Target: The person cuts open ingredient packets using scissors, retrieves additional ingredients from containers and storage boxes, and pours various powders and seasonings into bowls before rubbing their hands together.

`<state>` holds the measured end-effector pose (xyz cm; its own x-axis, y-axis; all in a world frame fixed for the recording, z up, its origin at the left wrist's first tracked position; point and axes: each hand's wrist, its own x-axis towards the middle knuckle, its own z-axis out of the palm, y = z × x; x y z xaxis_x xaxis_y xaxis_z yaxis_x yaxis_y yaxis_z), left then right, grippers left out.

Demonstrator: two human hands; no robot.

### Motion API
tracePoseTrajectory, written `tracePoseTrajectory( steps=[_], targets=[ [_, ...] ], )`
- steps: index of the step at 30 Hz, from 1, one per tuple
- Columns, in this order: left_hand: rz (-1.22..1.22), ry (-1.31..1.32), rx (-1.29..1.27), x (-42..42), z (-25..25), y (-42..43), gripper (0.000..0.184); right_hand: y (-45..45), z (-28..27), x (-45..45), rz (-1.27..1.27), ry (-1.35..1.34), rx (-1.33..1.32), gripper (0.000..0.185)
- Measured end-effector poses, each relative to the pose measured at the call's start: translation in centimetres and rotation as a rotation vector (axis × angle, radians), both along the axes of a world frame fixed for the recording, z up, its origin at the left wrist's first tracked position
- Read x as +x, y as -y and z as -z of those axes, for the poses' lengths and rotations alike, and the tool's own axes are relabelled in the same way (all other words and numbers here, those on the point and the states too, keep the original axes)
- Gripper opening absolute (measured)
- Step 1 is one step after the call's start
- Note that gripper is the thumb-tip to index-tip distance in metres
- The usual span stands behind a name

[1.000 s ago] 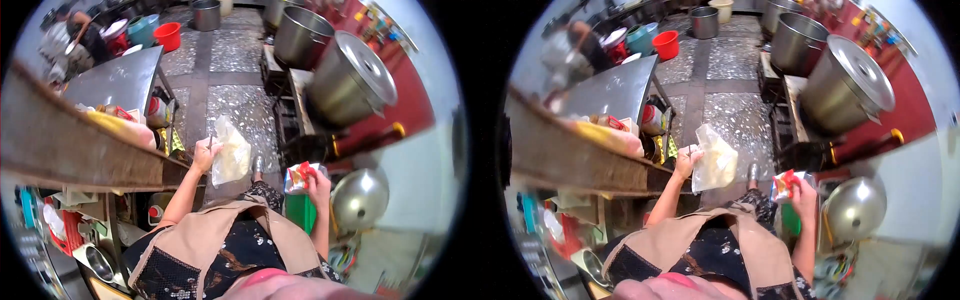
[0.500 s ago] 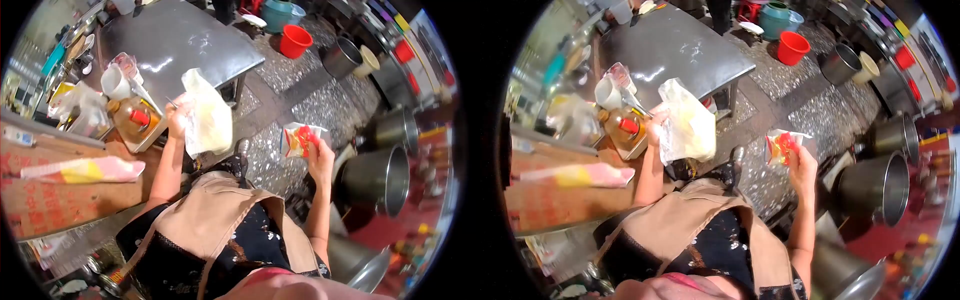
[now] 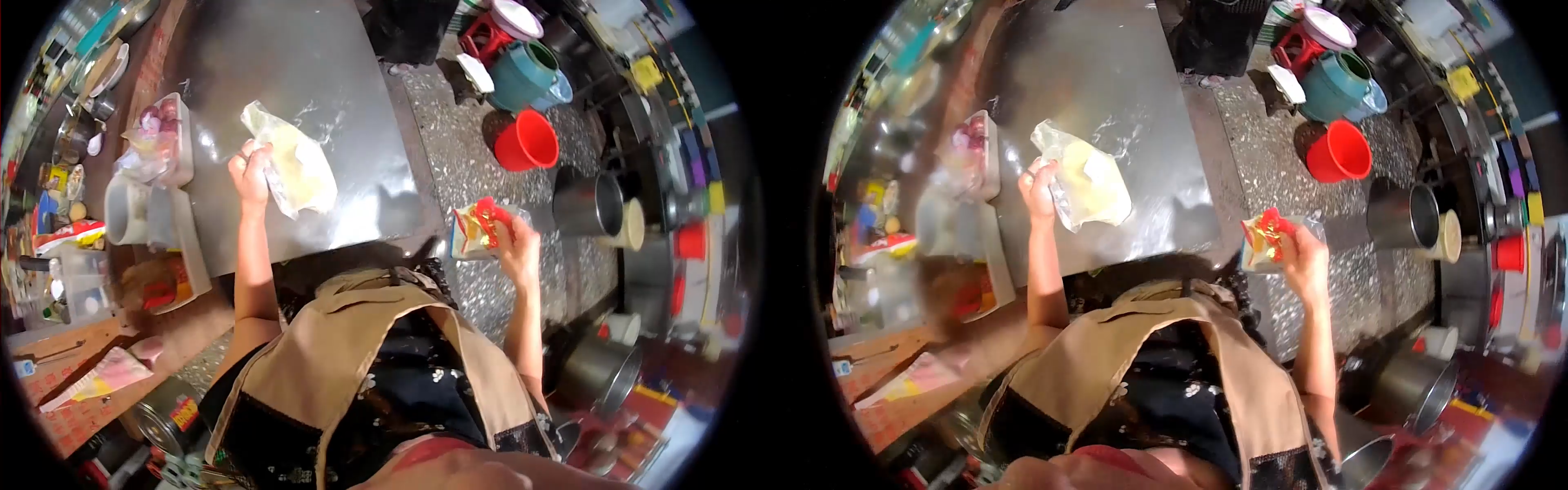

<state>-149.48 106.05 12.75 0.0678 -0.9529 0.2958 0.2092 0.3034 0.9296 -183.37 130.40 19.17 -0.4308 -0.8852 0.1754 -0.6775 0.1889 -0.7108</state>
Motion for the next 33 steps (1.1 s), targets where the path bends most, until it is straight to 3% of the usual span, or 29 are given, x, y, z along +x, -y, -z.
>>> tracePoseTrajectory(
  steps=[3,5,6,10,17,20,22,26,28,30,33],
  targets=[
    [-0.324,-0.005,0.141,-3.4,-0.1,2.4,0.015,9.6,0.6,-5.4,-0.222,-0.115,0.037,0.015],
    [-0.358,0.278,0.039,-4.4,-0.2,3.1,0.012,16.2,0.8,-8.4,-0.406,-0.163,0.041,0.015],
    [-0.372,0.083,0.111,-6.3,-0.7,3.7,0.012,19.5,0.5,-9.7,-0.503,-0.168,0.040,0.014],
    [-0.451,0.226,0.162,-10.5,-0.8,6.3,0.022,31.6,-0.1,-13.4,-0.784,-0.085,-0.038,0.015],
    [-0.649,0.500,0.195,-11.7,-4.4,5.2,0.031,48.2,-1.6,-9.9,-1.214,-0.161,-0.187,0.014],
    [-0.695,0.617,0.306,-13.8,-6.2,6.3,0.028,54.6,-1.8,-7.4,-1.267,-0.210,-0.096,0.016],
    [-0.666,0.645,0.194,-13.2,-5.5,7.5,0.028,58.4,-0.9,-2.9,-1.319,-0.163,-0.206,0.015],
    [-0.709,0.665,0.248,-13.8,-5.9,10.2,0.027,66.7,0.3,4.7,-1.348,-0.247,-0.298,0.013],
    [-0.746,0.681,0.271,-14.2,-6.0,12.0,0.030,70.8,0.4,7.2,-1.292,-0.349,-0.312,0.013],
    [-0.725,0.537,0.299,-13.6,-6.0,13.9,0.027,76.0,1.5,11.4,-1.216,-0.507,-0.368,0.014],
    [-0.766,0.632,0.258,-10.8,-5.6,16.3,0.027,82.9,4.0,17.2,-1.177,-0.528,-0.324,0.018]
  ],
)
